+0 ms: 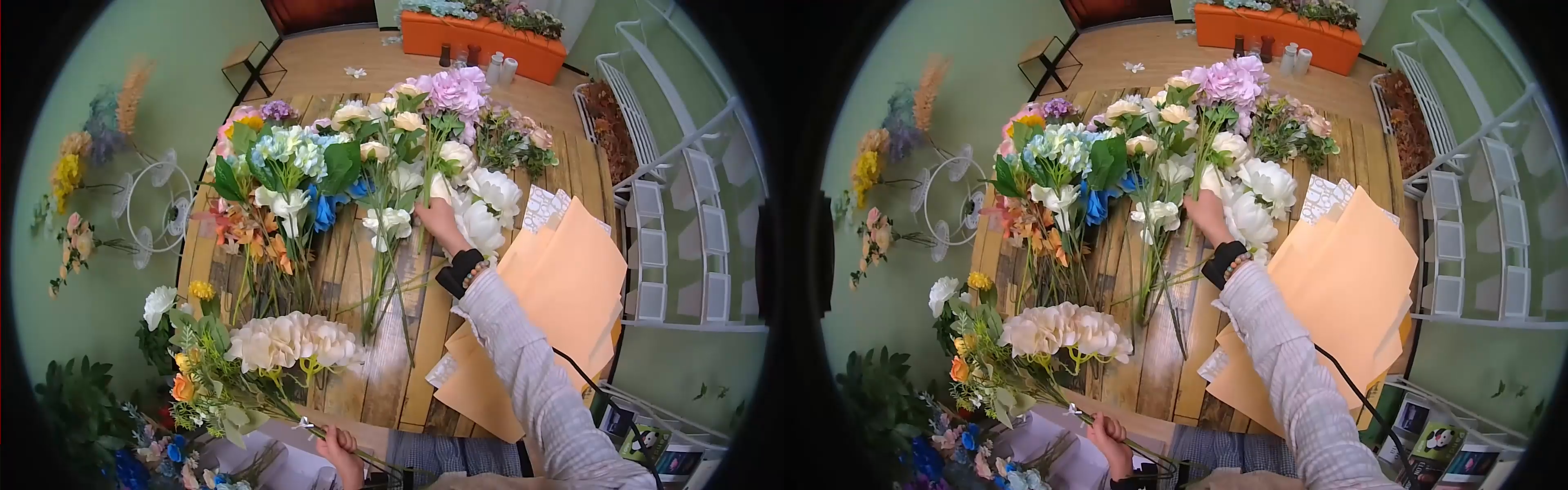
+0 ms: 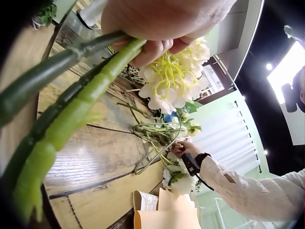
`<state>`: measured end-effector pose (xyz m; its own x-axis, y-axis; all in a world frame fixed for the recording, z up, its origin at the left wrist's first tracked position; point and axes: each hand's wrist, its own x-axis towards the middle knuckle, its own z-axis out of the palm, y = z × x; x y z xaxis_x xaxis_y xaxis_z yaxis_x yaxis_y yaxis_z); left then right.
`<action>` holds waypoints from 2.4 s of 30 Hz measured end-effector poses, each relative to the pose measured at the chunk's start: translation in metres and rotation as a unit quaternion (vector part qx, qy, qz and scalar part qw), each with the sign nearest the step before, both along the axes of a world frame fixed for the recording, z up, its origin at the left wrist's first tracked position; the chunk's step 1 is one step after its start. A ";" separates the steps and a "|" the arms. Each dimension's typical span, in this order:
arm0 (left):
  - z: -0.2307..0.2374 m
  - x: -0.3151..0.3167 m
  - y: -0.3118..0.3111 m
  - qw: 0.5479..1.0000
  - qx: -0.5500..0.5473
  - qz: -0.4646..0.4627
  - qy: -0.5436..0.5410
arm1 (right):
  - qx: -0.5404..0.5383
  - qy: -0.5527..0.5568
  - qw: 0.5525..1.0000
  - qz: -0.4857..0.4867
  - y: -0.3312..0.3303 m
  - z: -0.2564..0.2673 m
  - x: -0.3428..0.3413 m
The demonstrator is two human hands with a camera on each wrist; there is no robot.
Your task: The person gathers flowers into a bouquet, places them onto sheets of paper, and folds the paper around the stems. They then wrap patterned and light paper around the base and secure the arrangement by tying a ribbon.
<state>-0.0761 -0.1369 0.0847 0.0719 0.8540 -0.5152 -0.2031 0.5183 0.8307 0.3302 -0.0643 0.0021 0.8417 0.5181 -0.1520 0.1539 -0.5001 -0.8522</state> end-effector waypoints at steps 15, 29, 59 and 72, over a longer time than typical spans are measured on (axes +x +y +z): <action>-0.009 0.002 -0.003 1.000 0.012 -0.007 0.006 | 0.095 -0.059 0.990 -0.086 -0.079 0.099 -0.097; -0.005 0.014 -0.008 0.999 0.024 -0.022 0.030 | -0.090 -0.022 0.985 0.148 -0.097 0.014 -0.205; 0.002 0.030 -0.011 0.999 0.001 -0.038 -0.016 | -0.098 -0.258 0.941 0.198 0.001 0.075 -0.091; -0.007 0.025 -0.008 0.998 0.017 -0.062 -0.020 | 0.058 -0.164 0.984 -0.036 -0.025 0.054 0.035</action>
<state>-0.0508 -0.1448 0.0781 0.1975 0.8547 -0.4801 -0.1725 0.5124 0.8412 0.3647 -0.0895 0.0565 0.8705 0.4539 0.1903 0.3981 -0.4222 -0.8144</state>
